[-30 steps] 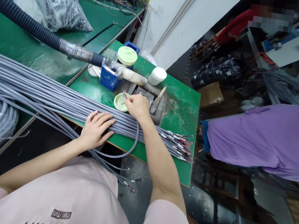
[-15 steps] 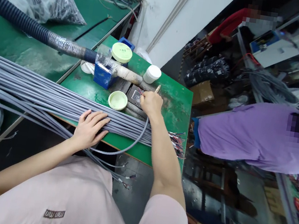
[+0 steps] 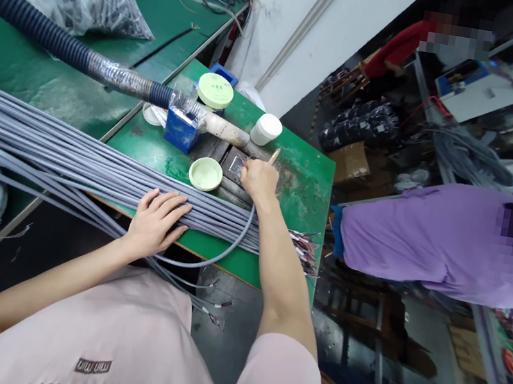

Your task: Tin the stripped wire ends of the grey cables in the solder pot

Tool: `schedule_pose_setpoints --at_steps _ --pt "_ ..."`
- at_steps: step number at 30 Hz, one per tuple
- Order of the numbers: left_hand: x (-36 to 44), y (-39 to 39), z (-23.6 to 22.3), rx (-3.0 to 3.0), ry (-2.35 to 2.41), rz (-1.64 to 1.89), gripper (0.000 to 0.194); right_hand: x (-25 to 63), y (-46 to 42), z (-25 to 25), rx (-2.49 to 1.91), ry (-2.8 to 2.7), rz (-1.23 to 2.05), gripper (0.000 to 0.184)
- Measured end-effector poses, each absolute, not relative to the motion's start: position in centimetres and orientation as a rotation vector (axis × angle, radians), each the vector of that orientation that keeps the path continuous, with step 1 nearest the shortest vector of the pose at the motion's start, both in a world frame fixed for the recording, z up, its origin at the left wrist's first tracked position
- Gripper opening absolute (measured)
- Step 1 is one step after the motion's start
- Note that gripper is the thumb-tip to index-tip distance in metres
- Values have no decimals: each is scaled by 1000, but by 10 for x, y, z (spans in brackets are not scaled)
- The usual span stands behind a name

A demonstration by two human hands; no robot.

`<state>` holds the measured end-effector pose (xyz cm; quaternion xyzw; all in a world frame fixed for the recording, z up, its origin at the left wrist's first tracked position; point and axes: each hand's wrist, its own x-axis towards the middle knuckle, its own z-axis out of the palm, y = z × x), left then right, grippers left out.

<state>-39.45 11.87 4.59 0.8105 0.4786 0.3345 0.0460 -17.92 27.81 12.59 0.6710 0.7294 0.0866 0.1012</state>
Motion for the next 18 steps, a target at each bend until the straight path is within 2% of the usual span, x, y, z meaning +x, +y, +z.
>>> schedule_pose_setpoints --at_steps 18 --pt "-394 119 46 2496 1472 1063 38 -175 280 124 2040 2174 244 32"
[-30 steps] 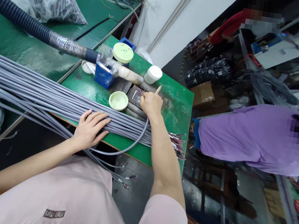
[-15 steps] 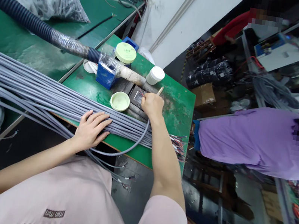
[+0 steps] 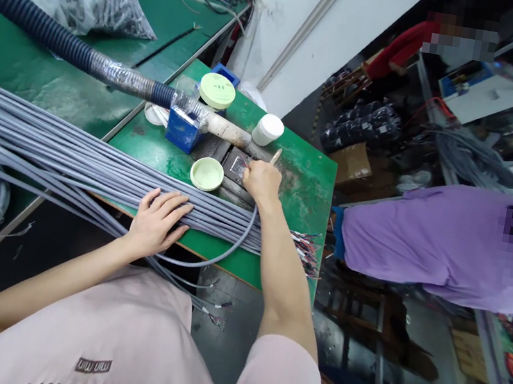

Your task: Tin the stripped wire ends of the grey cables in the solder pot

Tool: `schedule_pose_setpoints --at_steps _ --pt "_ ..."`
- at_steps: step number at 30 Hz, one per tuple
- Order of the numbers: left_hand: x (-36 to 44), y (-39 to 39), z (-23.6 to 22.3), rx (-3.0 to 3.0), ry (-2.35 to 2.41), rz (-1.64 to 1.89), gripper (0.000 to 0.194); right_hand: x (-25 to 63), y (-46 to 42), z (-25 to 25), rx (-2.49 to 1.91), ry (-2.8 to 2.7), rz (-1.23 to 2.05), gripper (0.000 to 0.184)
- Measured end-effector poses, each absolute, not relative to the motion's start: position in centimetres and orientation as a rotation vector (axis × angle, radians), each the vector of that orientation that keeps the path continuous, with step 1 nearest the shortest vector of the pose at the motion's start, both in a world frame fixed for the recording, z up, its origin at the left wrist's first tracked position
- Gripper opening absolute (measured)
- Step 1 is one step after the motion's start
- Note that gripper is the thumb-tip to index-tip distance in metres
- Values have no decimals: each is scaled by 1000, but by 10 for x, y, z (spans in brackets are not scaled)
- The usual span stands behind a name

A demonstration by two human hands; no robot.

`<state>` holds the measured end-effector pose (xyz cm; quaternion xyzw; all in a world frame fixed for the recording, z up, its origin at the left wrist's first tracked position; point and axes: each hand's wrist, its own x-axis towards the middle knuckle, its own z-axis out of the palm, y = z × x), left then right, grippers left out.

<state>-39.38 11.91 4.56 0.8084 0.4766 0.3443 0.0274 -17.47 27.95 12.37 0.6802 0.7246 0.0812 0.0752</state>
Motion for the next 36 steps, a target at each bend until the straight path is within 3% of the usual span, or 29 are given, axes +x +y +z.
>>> schedule_pose_setpoints --at_steps 5,10,14,20,23,26,29,33,36 --pt "-393 119 46 2488 1467 1072 38 -166 247 142 2374 2530 -129 24" --pt "-395 120 44 2402 1398 1189 39 -183 177 150 2737 2716 -1115 25" --pt "-393 113 47 2025 1218 1548 31 -211 130 140 2793 2535 -1745 23" --pt "-370 94 62 1008 819 1460 27 -244 96 126 2669 2453 -2093 30" --pt "-360 90 68 771 726 1433 24 -252 89 124 2612 2450 -2164 30" --pt "-359 90 72 794 760 1554 12 -255 83 120 2560 2396 -2308 29" --pt "-365 92 75 952 884 1686 4 -254 76 113 2366 2270 -2619 11" --pt "-372 89 80 1369 889 1817 9 -255 67 108 2157 1995 -3103 28" --pt "-370 85 80 1244 878 1744 12 -260 65 110 2125 1876 -3260 36"
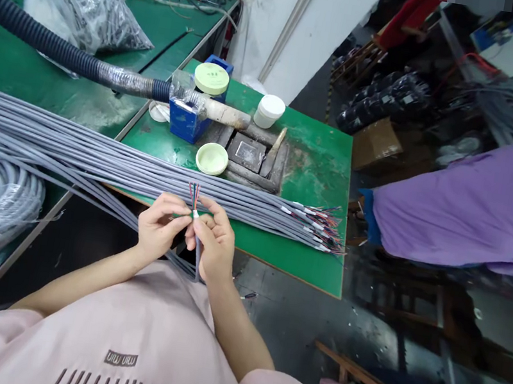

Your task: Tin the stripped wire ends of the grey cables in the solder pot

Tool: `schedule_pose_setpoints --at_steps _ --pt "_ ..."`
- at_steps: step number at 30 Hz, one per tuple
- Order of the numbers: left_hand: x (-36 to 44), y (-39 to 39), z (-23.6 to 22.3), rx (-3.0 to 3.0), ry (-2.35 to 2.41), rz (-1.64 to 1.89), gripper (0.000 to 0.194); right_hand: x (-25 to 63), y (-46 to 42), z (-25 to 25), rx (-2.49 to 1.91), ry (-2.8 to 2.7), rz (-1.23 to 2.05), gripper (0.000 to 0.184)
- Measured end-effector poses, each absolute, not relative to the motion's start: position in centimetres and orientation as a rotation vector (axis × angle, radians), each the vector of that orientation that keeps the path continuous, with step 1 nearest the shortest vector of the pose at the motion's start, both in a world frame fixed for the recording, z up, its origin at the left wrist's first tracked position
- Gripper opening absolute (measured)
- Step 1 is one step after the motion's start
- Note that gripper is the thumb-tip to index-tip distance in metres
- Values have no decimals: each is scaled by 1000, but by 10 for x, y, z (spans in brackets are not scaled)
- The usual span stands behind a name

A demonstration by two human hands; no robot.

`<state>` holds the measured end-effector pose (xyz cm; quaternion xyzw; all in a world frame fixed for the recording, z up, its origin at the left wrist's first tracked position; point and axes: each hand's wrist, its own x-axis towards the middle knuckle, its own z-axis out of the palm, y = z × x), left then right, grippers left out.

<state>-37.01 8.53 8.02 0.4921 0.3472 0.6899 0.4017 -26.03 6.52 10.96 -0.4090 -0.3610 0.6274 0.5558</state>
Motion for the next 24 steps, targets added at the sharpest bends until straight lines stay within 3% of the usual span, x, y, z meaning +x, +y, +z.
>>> schedule_pose_setpoints --at_steps 4,7,9,13,17,20,24 --pt "-366 84 76 806 685 1255 28 -262 66 109 -1008 -839 1480 48" --pt "-368 85 74 733 615 1045 45 -250 69 109 -1097 -1002 1501 43" --pt "-371 87 75 774 639 1092 38 -238 72 115 -1214 -1222 1352 31" --pt "-372 86 80 904 686 1136 24 -225 80 137 -1359 -1551 731 8" --pt "-368 83 83 966 696 1153 20 -234 83 155 -1343 -1702 507 9" --pt "-367 82 84 1001 697 1197 19 -244 84 156 -1321 -1642 556 18" --pt "-371 82 86 1084 678 1184 21 -248 93 151 -1146 -1257 995 19"
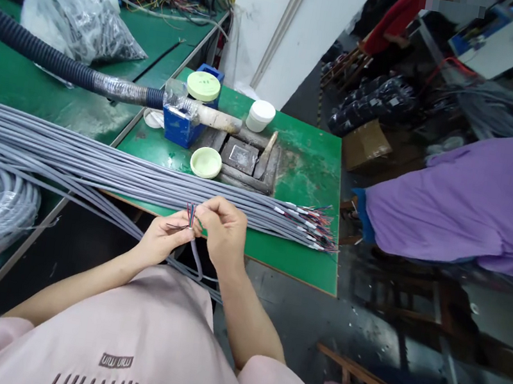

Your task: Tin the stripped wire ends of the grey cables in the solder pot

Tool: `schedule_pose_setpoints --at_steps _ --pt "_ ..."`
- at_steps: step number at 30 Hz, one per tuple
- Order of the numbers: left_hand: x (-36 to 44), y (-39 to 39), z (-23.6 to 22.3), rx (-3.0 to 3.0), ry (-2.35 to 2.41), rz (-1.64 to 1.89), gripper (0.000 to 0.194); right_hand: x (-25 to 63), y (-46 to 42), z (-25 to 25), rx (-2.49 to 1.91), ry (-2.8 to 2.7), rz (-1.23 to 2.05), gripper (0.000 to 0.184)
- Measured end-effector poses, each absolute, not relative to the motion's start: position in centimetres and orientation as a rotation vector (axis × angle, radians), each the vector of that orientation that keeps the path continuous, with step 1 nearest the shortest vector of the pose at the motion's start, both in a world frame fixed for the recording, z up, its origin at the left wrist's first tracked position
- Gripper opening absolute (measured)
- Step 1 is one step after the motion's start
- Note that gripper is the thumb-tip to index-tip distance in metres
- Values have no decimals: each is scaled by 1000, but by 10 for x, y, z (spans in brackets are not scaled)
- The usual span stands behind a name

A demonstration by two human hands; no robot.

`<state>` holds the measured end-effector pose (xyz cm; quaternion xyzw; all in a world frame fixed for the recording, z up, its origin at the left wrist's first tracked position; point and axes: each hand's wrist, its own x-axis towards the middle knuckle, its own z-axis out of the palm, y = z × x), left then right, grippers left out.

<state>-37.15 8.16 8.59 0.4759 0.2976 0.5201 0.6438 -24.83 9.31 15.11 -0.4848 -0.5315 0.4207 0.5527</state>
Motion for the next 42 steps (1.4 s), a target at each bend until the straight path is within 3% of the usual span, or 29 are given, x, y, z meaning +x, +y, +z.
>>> schedule_pose_setpoints --at_steps 4,8,12,19,27,32,34,42 --pt "-376 77 81 957 607 1015 32 -234 108 156 -936 -959 1106 18" --pt "-378 74 71 753 529 894 38 -216 113 155 -1059 -1321 1394 5" --pt "-377 73 69 760 514 813 37 -218 111 145 -1067 -1457 1732 18" --pt "-378 71 80 799 593 836 31 -246 110 129 -1039 -1132 1475 12" --pt "-379 69 79 841 637 785 33 -230 129 133 -911 -891 1288 31" --pt "-382 73 75 875 644 856 33 -216 118 134 -1129 -1313 1535 12" --pt "-384 75 73 888 623 850 34 -222 109 135 -1171 -1389 1576 15" --pt "-386 78 67 740 597 938 34 -248 96 129 -1157 -1293 1057 17"
